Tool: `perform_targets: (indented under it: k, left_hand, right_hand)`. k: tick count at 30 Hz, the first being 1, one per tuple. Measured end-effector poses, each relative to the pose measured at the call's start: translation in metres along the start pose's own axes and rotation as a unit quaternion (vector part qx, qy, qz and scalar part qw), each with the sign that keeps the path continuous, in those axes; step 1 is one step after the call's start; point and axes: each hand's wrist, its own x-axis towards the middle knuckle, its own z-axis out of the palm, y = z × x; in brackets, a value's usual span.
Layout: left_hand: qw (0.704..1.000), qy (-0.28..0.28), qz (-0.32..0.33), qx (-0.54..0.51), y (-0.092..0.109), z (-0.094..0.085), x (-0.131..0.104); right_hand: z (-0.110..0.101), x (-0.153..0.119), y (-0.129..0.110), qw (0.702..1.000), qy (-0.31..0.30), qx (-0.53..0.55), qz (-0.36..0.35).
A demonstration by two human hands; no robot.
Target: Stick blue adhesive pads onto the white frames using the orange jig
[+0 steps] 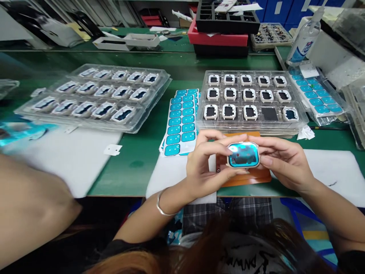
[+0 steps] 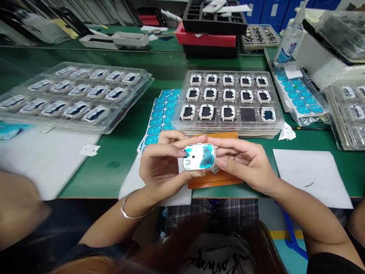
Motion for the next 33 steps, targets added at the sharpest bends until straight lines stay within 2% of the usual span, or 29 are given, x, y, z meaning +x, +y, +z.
perform_targets:
  k: [8, 16, 22, 28, 33]
  left_hand:
    - [0.999, -0.015, -0.021, -0.037, -0.0019, 0.0021, -0.0036]
    - [0.999, -0.037, -0.013, 0.017, -0.0017, 0.0007, -0.0026]
    - [0.999, -0.038, -0.011, 0.012, -0.0024, 0.0009, -0.0022]
    - [0.997, -0.033, -0.058, -0.04, -0.0007, 0.0011, -0.0038]
    - [0.997, -0.031, -0.064, -0.041, -0.0012, 0.0004, -0.005]
  right_hand:
    - [0.0017, -0.0005, -0.0001, 0.999, 0.022, -0.029, -0.014]
    - [0.0024, -0.0017, -0.0005, 1.0, 0.011, -0.012, -0.002]
    - [0.0024, -0.0015, -0.0008, 0.999, 0.032, -0.025, 0.001]
    - [0.0024, 0.0004, 0.0015, 0.999, 0.033, -0.013, 0.011]
    - [0.0015, 0.0003, 0.0032, 0.999, 0.035, -0.017, 0.016]
